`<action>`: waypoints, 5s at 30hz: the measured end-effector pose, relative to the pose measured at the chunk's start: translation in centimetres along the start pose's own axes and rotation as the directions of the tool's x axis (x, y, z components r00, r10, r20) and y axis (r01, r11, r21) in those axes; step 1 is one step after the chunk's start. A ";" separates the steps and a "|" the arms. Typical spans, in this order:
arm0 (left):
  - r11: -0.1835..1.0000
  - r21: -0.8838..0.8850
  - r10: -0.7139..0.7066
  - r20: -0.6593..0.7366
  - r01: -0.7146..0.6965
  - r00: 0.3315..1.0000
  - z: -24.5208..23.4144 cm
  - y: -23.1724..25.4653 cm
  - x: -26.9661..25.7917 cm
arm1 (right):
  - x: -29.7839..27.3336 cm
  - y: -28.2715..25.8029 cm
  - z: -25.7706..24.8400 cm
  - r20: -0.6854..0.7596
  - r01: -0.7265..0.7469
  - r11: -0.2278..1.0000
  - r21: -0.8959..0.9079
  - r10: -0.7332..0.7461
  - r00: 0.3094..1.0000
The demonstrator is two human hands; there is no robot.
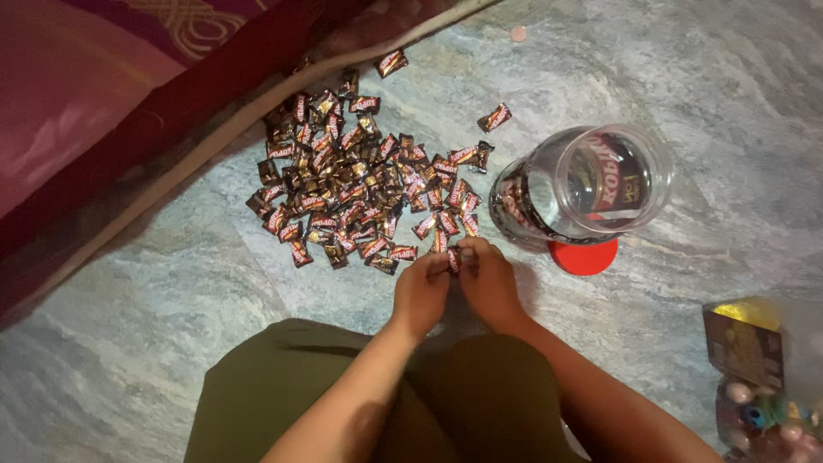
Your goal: The person sits on the floor and sorts candies into clear plastic jars. They first place yellow circular candies into one jar, then transfer wrapped chocolate candies into another jar. The person closes the jars with red lids after filling them.
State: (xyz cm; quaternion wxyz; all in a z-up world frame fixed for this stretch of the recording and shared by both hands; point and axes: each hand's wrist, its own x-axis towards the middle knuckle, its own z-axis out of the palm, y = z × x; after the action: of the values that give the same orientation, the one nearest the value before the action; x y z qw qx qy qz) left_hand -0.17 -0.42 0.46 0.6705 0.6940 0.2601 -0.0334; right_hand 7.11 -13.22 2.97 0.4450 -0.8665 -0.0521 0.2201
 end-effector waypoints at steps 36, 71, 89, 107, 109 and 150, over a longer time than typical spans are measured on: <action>0.820 -0.494 0.292 -0.076 -0.291 0.953 0.6 25.4 -2.2 | -2.5 -17.7 -14.3 -0.214 0.437 0.703 0.561 -0.387 0.897; 0.743 0.350 0.476 0.321 -0.570 0.819 5.2 24.6 2.6 | 7.9 -13.7 -20.9 0.614 0.435 0.676 -0.595 0.033 0.789; 0.778 0.270 0.485 0.317 -0.568 0.815 5.2 24.8 2.7 | 9.8 -13.6 -18.9 0.654 0.423 0.640 -0.642 0.168 0.738; 0.817 0.199 0.514 0.172 -0.541 0.840 -0.6 26.7 -0.3 | 3.2 -22.0 -19.2 0.301 0.565 0.780 -0.269 -0.489 0.819; 0.806 0.222 0.521 0.175 -0.549 0.836 -1.9 25.5 -0.6 | 3.0 -20.3 -16.8 0.228 0.502 0.841 -0.200 -0.458 0.859; 0.998 -0.067 -0.007 -0.133 -0.002 0.991 -1.7 7.8 0.4 | 1.1 -4.3 -1.7 0.184 -0.097 0.836 0.540 -0.005 0.983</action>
State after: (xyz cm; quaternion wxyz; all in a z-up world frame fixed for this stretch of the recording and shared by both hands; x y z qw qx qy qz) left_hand 2.83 1.56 7.63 0.6746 0.6714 0.3062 0.0207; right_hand 9.33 -11.60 6.90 0.6616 -0.6814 -0.0057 0.3130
